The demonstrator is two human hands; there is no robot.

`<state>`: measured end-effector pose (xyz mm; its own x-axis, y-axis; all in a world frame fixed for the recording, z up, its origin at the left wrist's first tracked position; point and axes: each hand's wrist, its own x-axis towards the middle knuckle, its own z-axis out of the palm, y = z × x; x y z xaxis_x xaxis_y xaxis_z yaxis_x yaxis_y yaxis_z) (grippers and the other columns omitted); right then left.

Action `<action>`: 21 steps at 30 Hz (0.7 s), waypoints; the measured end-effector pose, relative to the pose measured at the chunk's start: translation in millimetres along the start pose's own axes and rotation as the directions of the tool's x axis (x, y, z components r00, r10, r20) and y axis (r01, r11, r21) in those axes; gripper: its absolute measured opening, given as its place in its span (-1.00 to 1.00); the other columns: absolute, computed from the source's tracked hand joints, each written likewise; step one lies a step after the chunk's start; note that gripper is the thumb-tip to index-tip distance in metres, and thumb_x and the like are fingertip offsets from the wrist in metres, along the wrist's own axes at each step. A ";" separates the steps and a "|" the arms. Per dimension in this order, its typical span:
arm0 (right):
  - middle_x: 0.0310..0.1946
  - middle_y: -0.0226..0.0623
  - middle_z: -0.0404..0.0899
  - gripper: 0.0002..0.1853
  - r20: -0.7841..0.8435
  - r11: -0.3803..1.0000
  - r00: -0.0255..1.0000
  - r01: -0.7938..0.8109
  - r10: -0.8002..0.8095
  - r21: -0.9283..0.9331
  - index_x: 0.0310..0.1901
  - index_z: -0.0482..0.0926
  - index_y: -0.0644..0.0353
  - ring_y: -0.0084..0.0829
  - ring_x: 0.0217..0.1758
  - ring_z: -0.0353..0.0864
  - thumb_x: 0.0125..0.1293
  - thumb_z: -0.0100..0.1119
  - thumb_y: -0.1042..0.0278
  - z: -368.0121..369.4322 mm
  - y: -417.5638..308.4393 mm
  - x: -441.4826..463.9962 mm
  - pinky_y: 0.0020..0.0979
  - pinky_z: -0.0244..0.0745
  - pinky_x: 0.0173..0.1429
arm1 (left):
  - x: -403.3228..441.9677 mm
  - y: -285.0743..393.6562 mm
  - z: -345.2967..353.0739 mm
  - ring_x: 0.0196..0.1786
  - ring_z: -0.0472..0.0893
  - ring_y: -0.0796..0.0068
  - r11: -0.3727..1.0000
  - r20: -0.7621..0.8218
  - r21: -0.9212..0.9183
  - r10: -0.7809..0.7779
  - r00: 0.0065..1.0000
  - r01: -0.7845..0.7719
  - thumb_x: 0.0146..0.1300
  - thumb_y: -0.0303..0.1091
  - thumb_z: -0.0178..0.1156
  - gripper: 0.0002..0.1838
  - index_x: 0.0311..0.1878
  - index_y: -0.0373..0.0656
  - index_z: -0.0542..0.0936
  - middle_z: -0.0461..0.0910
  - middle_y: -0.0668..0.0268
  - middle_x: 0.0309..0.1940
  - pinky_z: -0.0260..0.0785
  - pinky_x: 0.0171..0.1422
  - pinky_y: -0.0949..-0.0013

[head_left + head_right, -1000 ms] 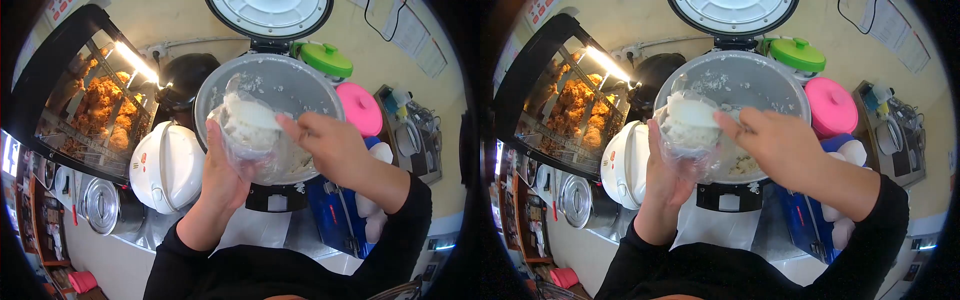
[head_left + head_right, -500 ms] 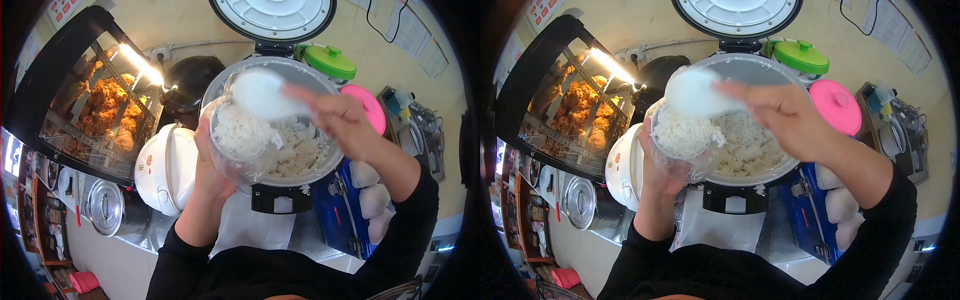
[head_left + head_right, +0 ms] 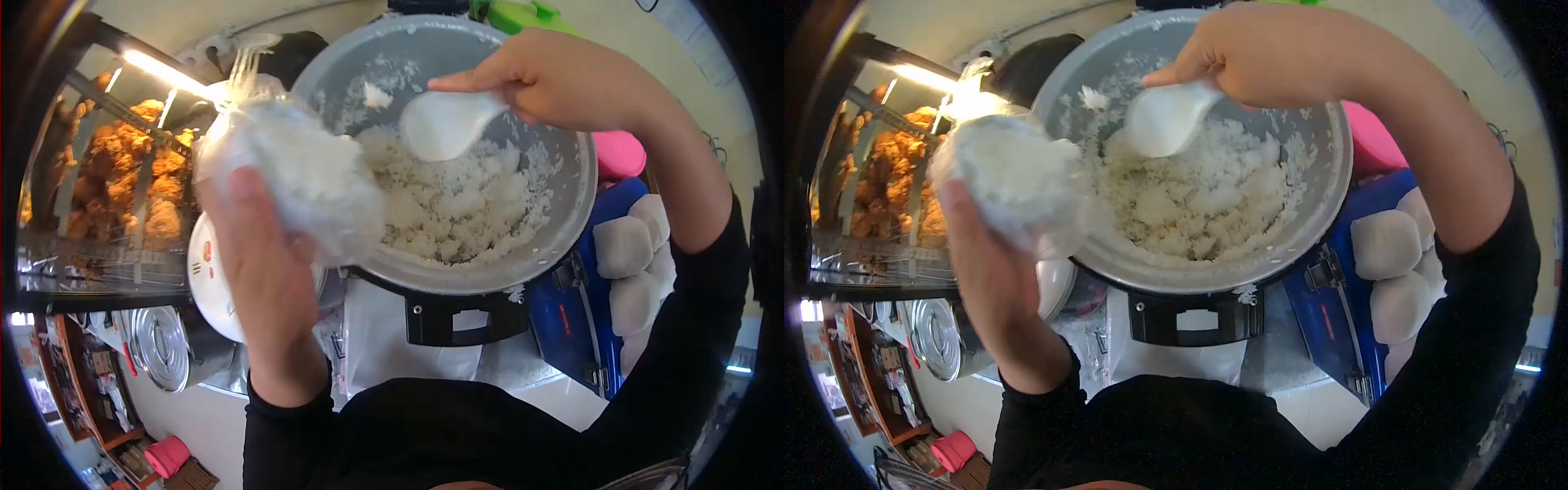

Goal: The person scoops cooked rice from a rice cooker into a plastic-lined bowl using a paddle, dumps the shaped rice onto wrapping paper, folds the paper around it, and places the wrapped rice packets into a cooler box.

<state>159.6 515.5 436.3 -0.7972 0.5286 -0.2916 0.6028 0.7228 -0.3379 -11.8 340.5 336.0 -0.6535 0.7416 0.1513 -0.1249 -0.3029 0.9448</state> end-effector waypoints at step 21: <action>-0.33 -0.43 0.68 -0.60 0.806 0.956 0.585 0.178 0.086 -0.231 0.05 0.65 -0.19 -0.44 -0.18 0.61 0.20 0.10 0.43 118.5 72.5 110.4 -0.13 0.11 0.34 | -24.9 -17.6 -10.1 0.35 0.33 0.10 0.994 -0.345 0.081 0.102 0.933 -0.079 0.41 0.17 -0.18 -0.30 0.45 -0.06 0.08 0.26 0.14 0.34 0.31 0.34 -0.01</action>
<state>119.0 573.5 273.6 -0.3887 0.0124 -0.9213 0.4271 0.8884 -0.1682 -0.8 321.3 312.7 -0.8801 0.4546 0.1373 -0.0123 -0.3109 0.9503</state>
